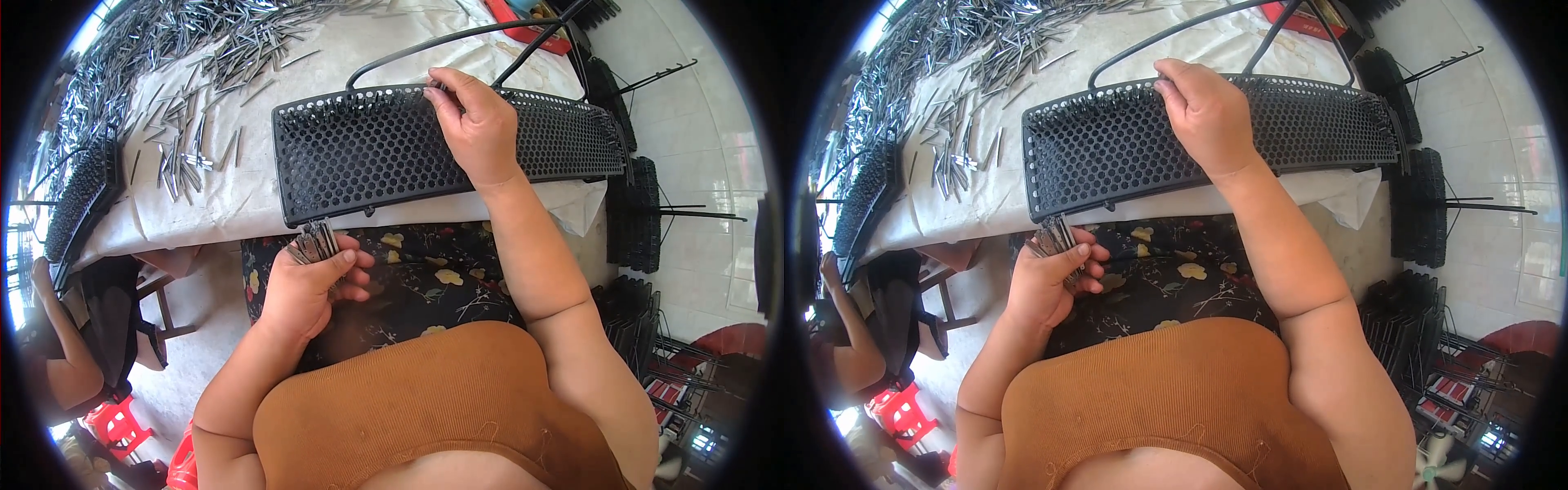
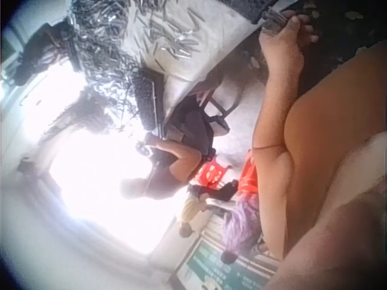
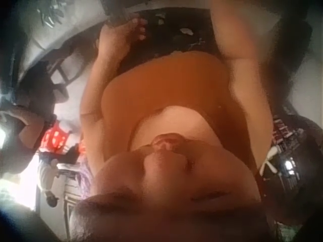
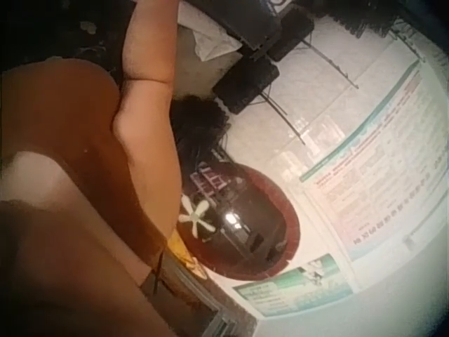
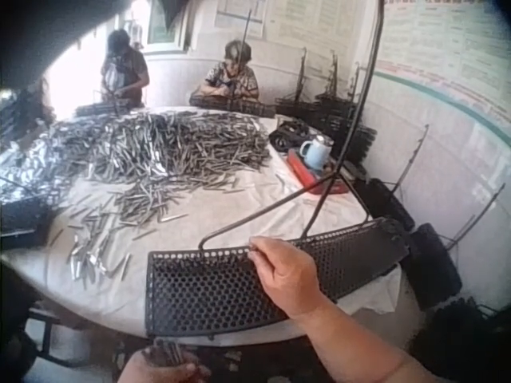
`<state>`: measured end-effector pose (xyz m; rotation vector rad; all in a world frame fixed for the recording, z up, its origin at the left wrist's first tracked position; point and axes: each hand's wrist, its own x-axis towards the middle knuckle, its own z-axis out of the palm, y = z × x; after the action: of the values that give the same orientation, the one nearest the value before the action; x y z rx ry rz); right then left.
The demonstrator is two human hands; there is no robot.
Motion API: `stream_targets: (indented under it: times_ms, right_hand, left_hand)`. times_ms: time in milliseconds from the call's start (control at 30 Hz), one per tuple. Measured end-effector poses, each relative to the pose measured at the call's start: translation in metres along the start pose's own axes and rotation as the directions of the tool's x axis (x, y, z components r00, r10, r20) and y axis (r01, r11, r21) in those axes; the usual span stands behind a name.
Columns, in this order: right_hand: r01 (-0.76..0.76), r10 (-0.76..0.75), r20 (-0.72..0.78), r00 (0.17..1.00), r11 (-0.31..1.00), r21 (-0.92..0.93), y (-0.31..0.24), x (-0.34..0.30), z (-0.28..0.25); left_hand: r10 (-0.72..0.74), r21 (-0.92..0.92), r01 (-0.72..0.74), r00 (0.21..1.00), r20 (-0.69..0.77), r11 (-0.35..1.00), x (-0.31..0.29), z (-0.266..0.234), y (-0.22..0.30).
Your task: The person inserts small metal pins into a perforated metal sheet by hand, pushing each pin through the mesh.
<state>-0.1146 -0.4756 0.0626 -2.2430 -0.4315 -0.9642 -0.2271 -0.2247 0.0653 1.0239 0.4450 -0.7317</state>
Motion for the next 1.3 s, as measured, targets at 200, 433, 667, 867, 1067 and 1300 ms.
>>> stream_targets:
  times_ms: [200,433,667,867,1067,1300]
  right_hand:
    - [0.031,-0.032,-0.022,0.999,0.999,-0.025,0.003,0.000,-0.001]
    - [0.084,-0.082,0.018,0.996,0.988,-0.130,0.004,0.001,-0.005]
    - [0.036,-0.034,0.057,0.998,0.999,-0.034,0.007,0.005,-0.009]
    - [-0.051,0.044,0.096,0.994,0.996,0.079,0.016,0.007,-0.017]
    - [-0.064,0.046,0.190,0.981,0.994,0.087,0.013,0.013,-0.021]
    - [-0.022,-0.013,0.231,0.973,0.988,0.152,0.021,0.016,-0.024]
  left_hand:
    - [0.001,0.003,-0.001,1.000,-0.011,1.000,0.000,0.000,0.000]
    - [0.006,-0.017,-0.007,1.000,-0.008,1.000,0.000,-0.001,0.000]
    - [0.004,-0.015,-0.005,1.000,-0.021,1.000,0.000,-0.003,-0.001]
    - [-0.004,-0.017,0.004,1.000,-0.015,1.000,0.001,-0.002,0.000]
    - [-0.008,-0.012,0.008,1.000,-0.008,1.000,0.001,-0.002,0.001]
    - [-0.012,-0.001,0.012,1.000,-0.013,1.000,0.002,-0.002,0.001]
